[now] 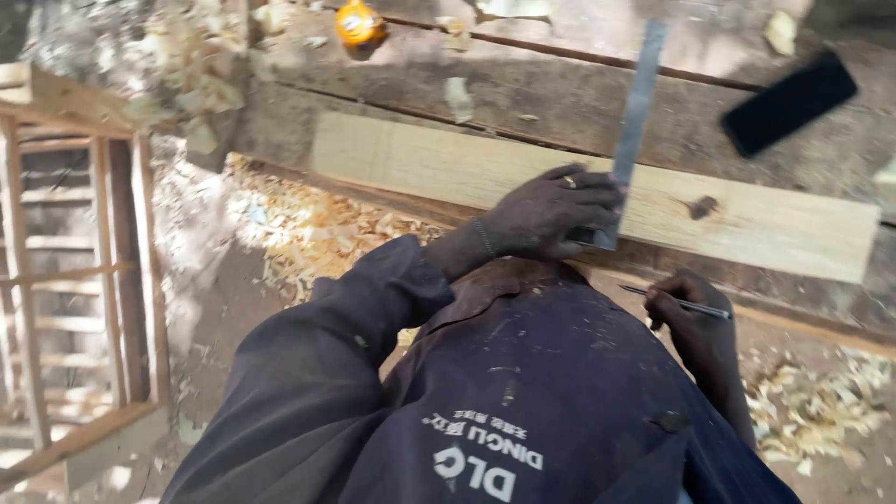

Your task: The person measures a wooden plank using a tape measure and marks specific points with a pencil. They then use a try square to draw straight lines across the plank's width at the marked intervals.

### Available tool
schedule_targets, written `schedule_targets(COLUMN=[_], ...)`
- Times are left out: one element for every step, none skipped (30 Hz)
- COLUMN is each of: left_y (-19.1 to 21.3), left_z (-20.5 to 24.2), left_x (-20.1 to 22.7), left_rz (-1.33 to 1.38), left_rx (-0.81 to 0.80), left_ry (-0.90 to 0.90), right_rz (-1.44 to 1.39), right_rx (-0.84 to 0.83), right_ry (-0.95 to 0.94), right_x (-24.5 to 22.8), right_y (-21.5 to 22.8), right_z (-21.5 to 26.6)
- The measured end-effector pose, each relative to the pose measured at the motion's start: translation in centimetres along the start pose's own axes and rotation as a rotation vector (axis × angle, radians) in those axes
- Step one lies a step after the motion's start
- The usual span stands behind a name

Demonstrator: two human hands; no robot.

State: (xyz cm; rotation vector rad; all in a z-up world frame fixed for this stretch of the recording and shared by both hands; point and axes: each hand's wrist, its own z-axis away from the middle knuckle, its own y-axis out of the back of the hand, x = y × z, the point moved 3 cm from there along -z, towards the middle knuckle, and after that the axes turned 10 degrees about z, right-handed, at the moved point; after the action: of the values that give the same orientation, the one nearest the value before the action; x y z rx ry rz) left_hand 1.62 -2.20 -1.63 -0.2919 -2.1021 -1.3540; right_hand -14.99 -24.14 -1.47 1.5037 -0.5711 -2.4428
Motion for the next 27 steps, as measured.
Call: schedule_targets(left_y=[-0.4, -0.3, -0.6, -1.0, -1.0, -1.0, -1.3, -1.4, -1.3, -1.3, -1.4, -1.5, -1.6, -1.7, -1.8, -1.9, -1.8, -1.7, -1.6, -1.6, -1.7, -1.8, -1.8, -1.8, -1.7, -1.7, -1.8], left_z=[0.0, 0.3, 0.2, 0.1, 0.2, 0.3, 0.2, 0.2, 0.2, 0.2, 0.1, 0.1, 0.1, 0.2, 0.2, 0.2, 0.3, 0.3, 0.2, 0.2, 0.2, 0.2, 0.2, 0.3, 0.3, 0.3, 0.4], left_x=[-0.3, -0.5, -0.6, -0.8, -0.9, -1.1, -1.1, -1.0, -1.1, -1.1, -1.2, -1.2, -1.3, -1.5, -1.6, -1.7, -1.6, -1.5, -1.4, -1.5, -1.6, -1.7, -1.6, -1.6, -1.6, -1.6, -1.6], left_rz=[0.002, -0.011, -0.016, -0.021, -0.022, -0.021, -0.014, -0.011, -0.007, -0.002, 0.0, -0.009, -0.019, -0.018, -0.013, -0.008, -0.005, 0.006, 0.017, 0.019, 0.017, 0.016, 0.018, 0.021, 0.022, 0.023, 0.018], left_rx=[0.004, 0.009, -0.016, -0.042, -0.038, -0.037, -0.037, -0.033, -0.023, -0.012, -0.01, -0.022, -0.035, -0.033, -0.035, -0.037, -0.037, -0.026, -0.017, -0.017, -0.027, -0.038, -0.038, -0.022, -0.005, -0.006, -0.001], left_ry=[-0.12, -0.103, -0.102, -0.102, -0.1, -0.099, -0.101, -0.103, -0.102, -0.102, -0.103, -0.105, -0.106, -0.106, -0.107, -0.108, -0.107, -0.108, -0.113, -0.115, -0.108, -0.102, -0.103, -0.107, -0.11, -0.111, -0.112], right_rz=[0.012, 0.012, 0.051, 0.091, 0.095, 0.102, 0.111, 0.116, 0.108, 0.099, 0.102, 0.11, 0.117, 0.118, 0.114, 0.109, 0.111, 0.084, 0.056, 0.057, 0.054, 0.052, 0.052, 0.046, 0.041, 0.041, 0.034], right_rx=[0.007, -0.012, -0.01, -0.007, -0.009, -0.015, -0.017, -0.015, -0.027, -0.038, -0.037, -0.035, -0.036, -0.036, -0.041, -0.046, -0.047, -0.049, -0.049, -0.046, -0.042, -0.037, -0.035, -0.043, -0.051, -0.05, -0.05], right_ry=[-0.048, -0.036, -0.056, -0.076, -0.073, -0.087, -0.106, -0.108, -0.108, -0.107, -0.109, -0.11, -0.111, -0.112, -0.102, -0.092, -0.094, -0.083, -0.072, -0.074, -0.075, -0.076, -0.078, -0.057, -0.034, -0.036, -0.029], right_x=[-0.4, -1.1, -1.7, -2.3, -2.1, -1.9, -1.6, -1.4, -1.1, -0.9, -1.2, -1.4, -1.7, -1.5, -1.4, -1.2, -1.0, -0.8, -0.7, -0.8, -1.0, -1.1, -1.0, -1.1, -1.1, -0.9, -0.8], right_y=[0.2, -0.1, 0.0, 0.1, 0.0, 0.0, 0.0, 0.1, 0.0, 0.0, 0.0, 0.0, -0.1, -0.1, -0.2, -0.2, -0.3, -0.3, -0.4, -0.4, -0.5, -0.5, -0.5, -0.5, -0.6, -0.6, -0.6], right_z=[0.3, 0.2, 0.4, 0.6, 0.3, 0.1, 0.0, -0.1, -0.3, -0.4, -0.4, -0.4, -0.4, -0.5, -0.5, -0.6, -0.7, -0.7, -0.8, -0.8, -0.7, -0.6, -0.6, -0.6, -0.6, -0.7, -0.7])
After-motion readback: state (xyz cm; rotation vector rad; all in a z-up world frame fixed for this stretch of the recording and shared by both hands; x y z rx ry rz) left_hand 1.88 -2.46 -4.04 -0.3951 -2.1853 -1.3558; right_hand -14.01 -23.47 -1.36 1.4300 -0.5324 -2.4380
